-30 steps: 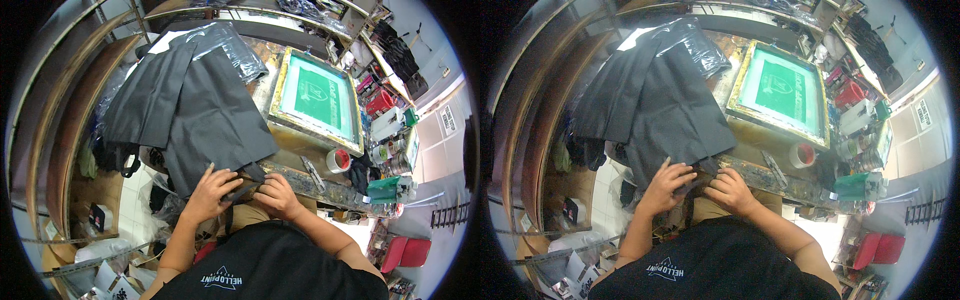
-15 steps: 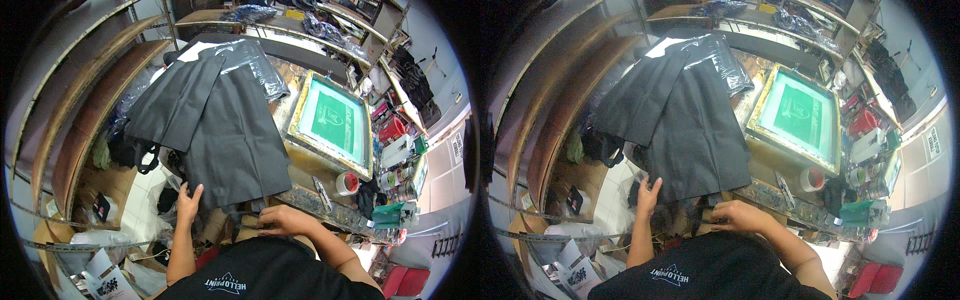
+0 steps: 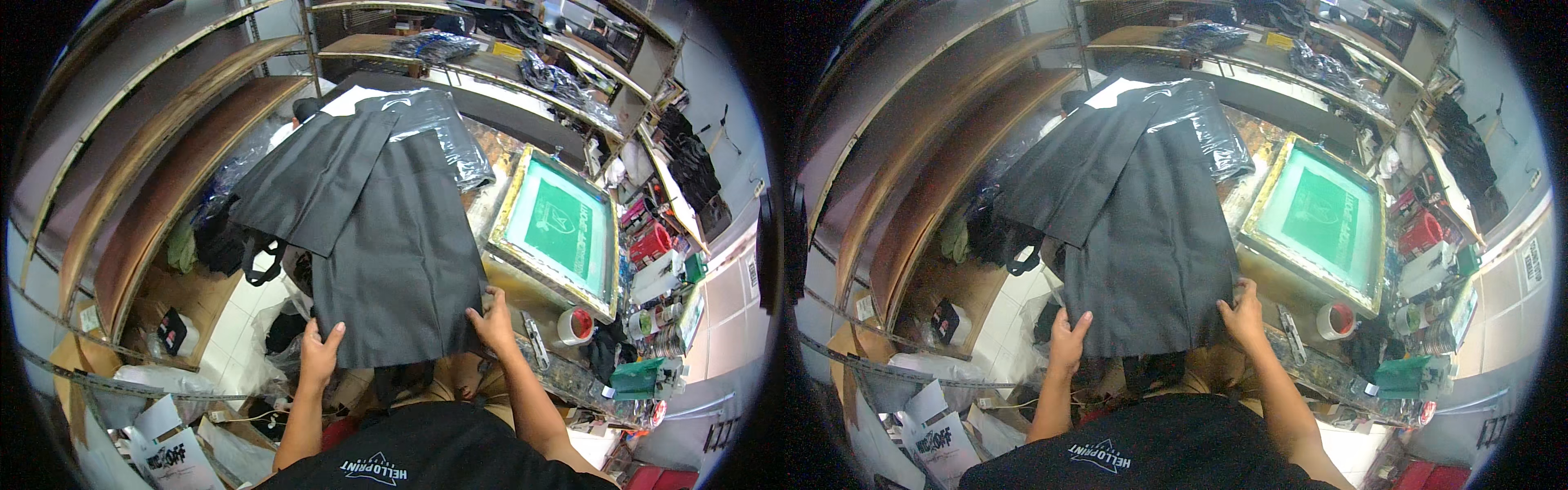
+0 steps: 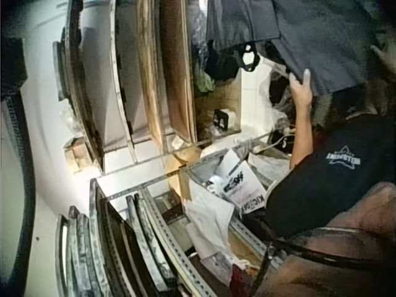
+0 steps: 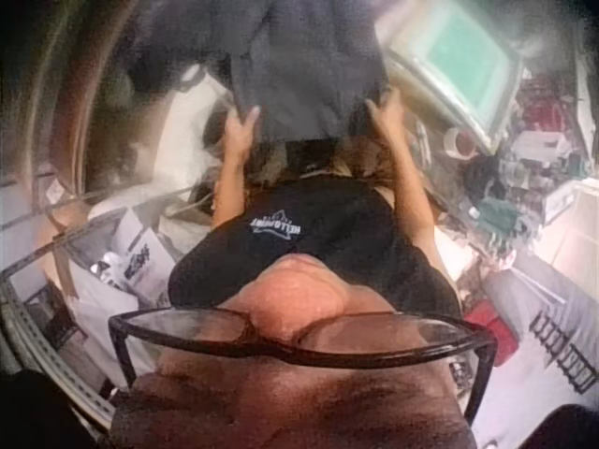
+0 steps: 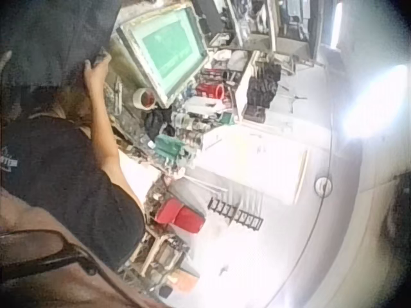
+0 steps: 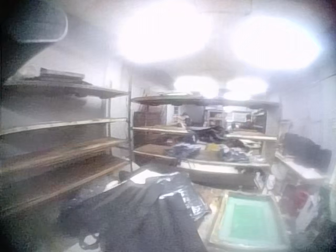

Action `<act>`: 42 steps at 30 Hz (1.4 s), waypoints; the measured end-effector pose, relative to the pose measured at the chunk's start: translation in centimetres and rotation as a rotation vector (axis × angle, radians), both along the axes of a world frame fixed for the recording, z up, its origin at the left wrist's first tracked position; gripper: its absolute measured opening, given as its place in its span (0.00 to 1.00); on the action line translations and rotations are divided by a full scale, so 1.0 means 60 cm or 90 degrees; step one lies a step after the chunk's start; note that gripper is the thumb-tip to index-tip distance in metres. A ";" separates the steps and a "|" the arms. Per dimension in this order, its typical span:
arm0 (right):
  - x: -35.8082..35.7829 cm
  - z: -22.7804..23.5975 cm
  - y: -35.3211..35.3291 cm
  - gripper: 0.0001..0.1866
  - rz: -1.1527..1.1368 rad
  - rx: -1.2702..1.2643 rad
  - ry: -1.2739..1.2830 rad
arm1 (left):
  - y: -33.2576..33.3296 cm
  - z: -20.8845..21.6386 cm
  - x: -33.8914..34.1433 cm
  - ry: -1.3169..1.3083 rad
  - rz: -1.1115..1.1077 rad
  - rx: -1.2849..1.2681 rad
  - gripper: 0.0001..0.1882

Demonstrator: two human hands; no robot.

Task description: The person handles several black tote bags on a workbench, unfolding and checking each one before stacking it. They use a box cutter to open a clear plastic bag containing more tote bags.

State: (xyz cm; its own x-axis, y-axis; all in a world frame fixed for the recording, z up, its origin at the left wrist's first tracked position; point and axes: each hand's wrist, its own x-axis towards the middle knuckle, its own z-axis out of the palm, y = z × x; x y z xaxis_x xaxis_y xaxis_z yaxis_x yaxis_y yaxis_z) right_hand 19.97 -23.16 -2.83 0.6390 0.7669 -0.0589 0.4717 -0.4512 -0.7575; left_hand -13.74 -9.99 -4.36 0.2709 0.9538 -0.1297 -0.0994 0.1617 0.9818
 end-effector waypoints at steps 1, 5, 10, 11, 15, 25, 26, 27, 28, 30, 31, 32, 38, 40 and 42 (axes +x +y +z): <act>0.008 0.002 -0.012 0.33 0.015 -0.020 0.023 | -0.010 0.022 0.002 0.031 -0.033 0.023 0.22; 0.015 0.030 -0.067 0.26 0.122 0.147 0.279 | -0.029 0.101 0.020 -0.015 -0.194 0.058 0.27; 0.010 0.111 -0.115 0.27 0.077 0.248 0.296 | -0.025 0.190 0.038 -0.081 -0.316 0.047 0.33; 0.009 0.116 -0.120 0.27 0.070 0.268 0.321 | -0.022 0.201 0.037 -0.087 -0.324 0.050 0.33; -0.002 0.138 -0.119 0.28 0.032 0.330 0.399 | 0.009 0.233 0.023 -0.114 -0.240 0.184 0.36; -0.041 0.116 0.164 0.31 0.175 0.401 0.478 | 0.259 0.223 -0.080 -0.076 -0.050 0.222 0.30; -0.047 0.109 0.203 0.31 0.186 0.409 0.489 | 0.291 0.226 -0.087 -0.056 -0.051 0.194 0.31; -0.056 0.107 0.239 0.32 0.197 0.416 0.500 | 0.328 0.220 -0.096 -0.030 -0.039 0.169 0.32; -0.070 0.111 0.271 0.31 0.169 0.409 0.530 | 0.367 0.213 -0.100 0.020 -0.024 0.168 0.32; -0.051 0.081 0.323 0.32 0.153 0.346 0.437 | 0.446 0.210 -0.083 0.152 -0.015 0.204 0.33; -0.070 0.074 0.340 0.33 0.167 0.311 0.409 | 0.503 0.196 -0.124 0.200 -0.002 0.205 0.34; -0.092 0.071 0.355 0.34 0.182 0.275 0.381 | 0.551 0.181 -0.170 0.309 0.029 0.270 0.37; -0.091 0.024 0.249 0.26 0.209 0.241 0.054 | 0.524 0.181 -0.097 0.755 0.314 0.584 0.42; -0.058 0.036 0.166 0.22 0.137 0.235 0.070 | 0.413 0.186 0.025 0.458 0.185 0.680 0.27; -0.027 0.025 0.092 0.17 0.076 0.242 0.068 | 0.258 0.172 0.107 0.321 -0.067 0.709 0.14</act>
State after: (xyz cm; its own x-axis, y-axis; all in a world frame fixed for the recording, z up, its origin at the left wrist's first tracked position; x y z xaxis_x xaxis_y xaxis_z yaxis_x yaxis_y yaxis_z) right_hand 18.34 -17.66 -1.34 0.5492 0.8158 0.1810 0.4133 -0.0770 -0.9073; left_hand -7.31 5.51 5.98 0.5087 0.5868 0.6299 0.2937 -0.8061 0.5137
